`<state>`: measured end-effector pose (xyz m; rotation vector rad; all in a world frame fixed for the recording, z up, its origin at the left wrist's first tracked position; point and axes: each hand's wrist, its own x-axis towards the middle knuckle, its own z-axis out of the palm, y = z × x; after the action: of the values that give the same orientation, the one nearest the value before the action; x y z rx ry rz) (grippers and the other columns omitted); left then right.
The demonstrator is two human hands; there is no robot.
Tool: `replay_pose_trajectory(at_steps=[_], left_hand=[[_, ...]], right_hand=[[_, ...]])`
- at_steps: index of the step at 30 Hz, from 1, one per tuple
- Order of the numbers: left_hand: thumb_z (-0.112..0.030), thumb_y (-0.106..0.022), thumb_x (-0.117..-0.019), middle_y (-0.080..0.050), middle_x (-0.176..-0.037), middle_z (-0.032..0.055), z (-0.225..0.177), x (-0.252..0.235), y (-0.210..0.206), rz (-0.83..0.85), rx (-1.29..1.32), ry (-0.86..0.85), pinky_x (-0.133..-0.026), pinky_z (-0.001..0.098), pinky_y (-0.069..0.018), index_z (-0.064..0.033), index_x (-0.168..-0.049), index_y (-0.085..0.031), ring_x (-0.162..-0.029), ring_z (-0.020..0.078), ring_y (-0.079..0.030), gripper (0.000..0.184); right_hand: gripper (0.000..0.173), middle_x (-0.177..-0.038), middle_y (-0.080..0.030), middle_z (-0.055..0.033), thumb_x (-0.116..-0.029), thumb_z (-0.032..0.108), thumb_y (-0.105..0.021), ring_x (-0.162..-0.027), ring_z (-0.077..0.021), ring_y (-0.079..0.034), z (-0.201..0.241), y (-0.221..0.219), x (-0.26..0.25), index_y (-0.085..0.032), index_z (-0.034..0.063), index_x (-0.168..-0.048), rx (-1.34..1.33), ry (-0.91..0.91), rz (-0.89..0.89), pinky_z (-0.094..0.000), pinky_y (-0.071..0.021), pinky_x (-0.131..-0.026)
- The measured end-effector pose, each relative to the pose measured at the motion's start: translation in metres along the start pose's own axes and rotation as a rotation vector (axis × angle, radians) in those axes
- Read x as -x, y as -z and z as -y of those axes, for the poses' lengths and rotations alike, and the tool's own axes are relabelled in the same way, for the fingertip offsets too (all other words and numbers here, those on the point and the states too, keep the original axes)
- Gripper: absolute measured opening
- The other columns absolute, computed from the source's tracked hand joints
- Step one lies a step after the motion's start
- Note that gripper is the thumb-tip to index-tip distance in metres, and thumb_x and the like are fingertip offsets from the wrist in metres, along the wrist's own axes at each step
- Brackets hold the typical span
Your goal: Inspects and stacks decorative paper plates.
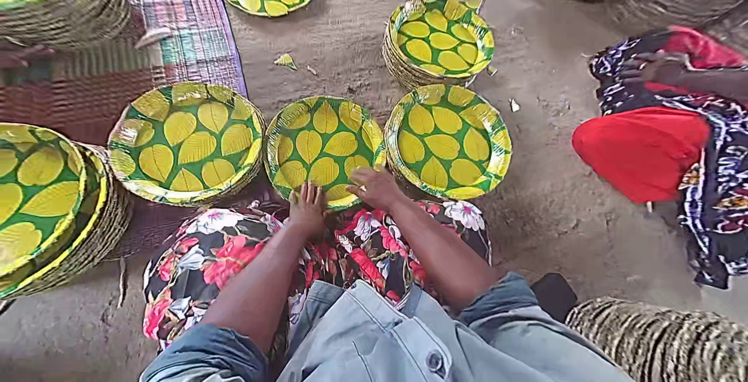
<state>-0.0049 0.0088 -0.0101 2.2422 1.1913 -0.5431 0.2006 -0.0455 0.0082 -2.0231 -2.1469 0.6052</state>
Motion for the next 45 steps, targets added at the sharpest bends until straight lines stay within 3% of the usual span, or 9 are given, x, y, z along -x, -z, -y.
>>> replay_pose_trajectory(at_steps=[3, 8, 15, 19, 21, 26, 30, 34, 45], left_hand=[[-0.044, -0.041, -0.1097, 0.005, -0.171, 0.0249, -0.008, -0.005, 0.007, 0.064, 0.000, 0.028, -0.122, 0.0690, 0.0048, -0.0005, -0.164, -0.008, -0.159, 0.0418, 0.007, 0.077], [-0.045, -0.040, -0.1096, 0.006, -0.172, 0.0222, -0.005, -0.011, 0.010, 0.080, 0.012, 0.016, -0.123, 0.0658, 0.0050, -0.0021, -0.165, -0.008, -0.160, 0.0376, 0.009, 0.077], [-0.044, -0.047, -0.1080, -0.014, -0.170, 0.0248, 0.001, -0.015, 0.007, -0.096, 0.160, -0.027, -0.122, 0.0688, -0.0057, -0.0020, -0.162, -0.026, -0.159, 0.0416, -0.009, 0.071], [-0.046, -0.034, -0.1078, -0.013, -0.168, 0.0322, -0.005, -0.006, 0.012, -0.766, 0.300, -0.104, -0.122, 0.0698, -0.0062, 0.0051, -0.161, -0.020, -0.158, 0.0462, -0.011, 0.076], [-0.047, -0.028, -0.1081, -0.017, -0.167, 0.0321, 0.000, -0.012, 0.026, -1.034, 0.272, -0.162, -0.123, 0.0677, -0.0045, 0.0039, -0.161, -0.024, -0.157, 0.0459, -0.013, 0.073], [-0.037, -0.049, -0.1075, -0.013, -0.170, 0.0269, 0.009, -0.019, -0.003, -0.287, 0.125, -0.088, -0.120, 0.0724, -0.0122, 0.0003, -0.161, -0.027, -0.158, 0.0453, -0.010, 0.069], [-0.042, -0.055, -0.1044, -0.005, -0.171, 0.0261, 0.003, -0.026, -0.014, -0.168, 0.097, -0.082, -0.119, 0.0726, -0.0086, 0.0007, -0.163, -0.020, -0.159, 0.0441, -0.004, 0.080], [-0.043, -0.048, -0.1050, 0.001, -0.172, 0.0249, 0.005, -0.030, -0.011, -0.171, 0.093, -0.095, -0.119, 0.0732, -0.0016, 0.0008, -0.164, -0.013, -0.159, 0.0428, 0.003, 0.081], [-0.046, -0.041, -0.1081, -0.008, -0.171, 0.0251, 0.003, -0.026, -0.002, -0.263, 0.286, -0.074, -0.120, 0.0728, -0.0061, -0.0020, -0.164, -0.014, -0.159, 0.0431, -0.007, 0.076]], right_hand=[[0.064, -0.153, -0.046, -0.0308, -0.1043, 0.035, -0.060, -0.145, -0.0473, -0.042, -0.017, 0.025, -0.009, -0.045, -0.0075, -0.150, 0.053, -0.407, -0.222, -0.0696, -0.0301, -0.115], [0.037, -0.143, -0.052, -0.0333, -0.1039, 0.011, -0.053, -0.137, -0.0490, -0.048, -0.032, 0.038, -0.018, -0.059, -0.0092, -0.134, 0.026, -0.775, -0.093, -0.0670, -0.0393, -0.107], [0.044, -0.132, -0.060, -0.0332, -0.1078, 0.032, -0.050, -0.131, -0.0495, -0.054, -0.041, 0.047, -0.016, -0.064, -0.0033, -0.131, 0.076, -0.650, -0.422, -0.0706, -0.0376, -0.104], [0.027, -0.124, -0.068, -0.0283, -0.1036, 0.013, -0.056, -0.117, -0.0444, -0.066, -0.014, 0.026, -0.014, -0.071, -0.0080, -0.112, 0.133, -0.139, -0.675, -0.0584, -0.0516, -0.098], [0.018, -0.125, -0.070, -0.0219, -0.0978, -0.001, -0.057, -0.116, -0.0389, -0.069, 0.001, 0.005, -0.020, -0.073, -0.0047, -0.105, 0.061, 0.175, -0.478, -0.0544, -0.0568, -0.096], [0.029, -0.146, -0.060, -0.0178, -0.0983, 0.014, -0.065, -0.137, -0.0352, -0.055, 0.001, -0.011, -0.025, -0.071, -0.0002, -0.123, -0.151, 0.200, 0.261, -0.0588, -0.0415, -0.110], [0.065, -0.153, -0.046, -0.0309, -0.1022, 0.037, -0.061, -0.144, -0.0483, -0.043, -0.018, 0.036, -0.026, -0.047, -0.0035, -0.150, -0.016, -0.286, -0.149, -0.0685, -0.0332, -0.112], [0.048, -0.143, -0.050, -0.0360, -0.1031, 0.022, -0.056, -0.137, -0.0512, -0.047, -0.047, 0.049, -0.035, -0.055, -0.0123, -0.137, 0.040, -0.729, -0.035, -0.0682, -0.0410, -0.103], [0.044, -0.134, -0.062, -0.0301, -0.1089, 0.025, -0.041, -0.131, -0.0446, -0.055, -0.039, 0.045, -0.027, -0.065, -0.0039, -0.132, 0.179, -0.446, -0.534, -0.0600, -0.0409, -0.105]])
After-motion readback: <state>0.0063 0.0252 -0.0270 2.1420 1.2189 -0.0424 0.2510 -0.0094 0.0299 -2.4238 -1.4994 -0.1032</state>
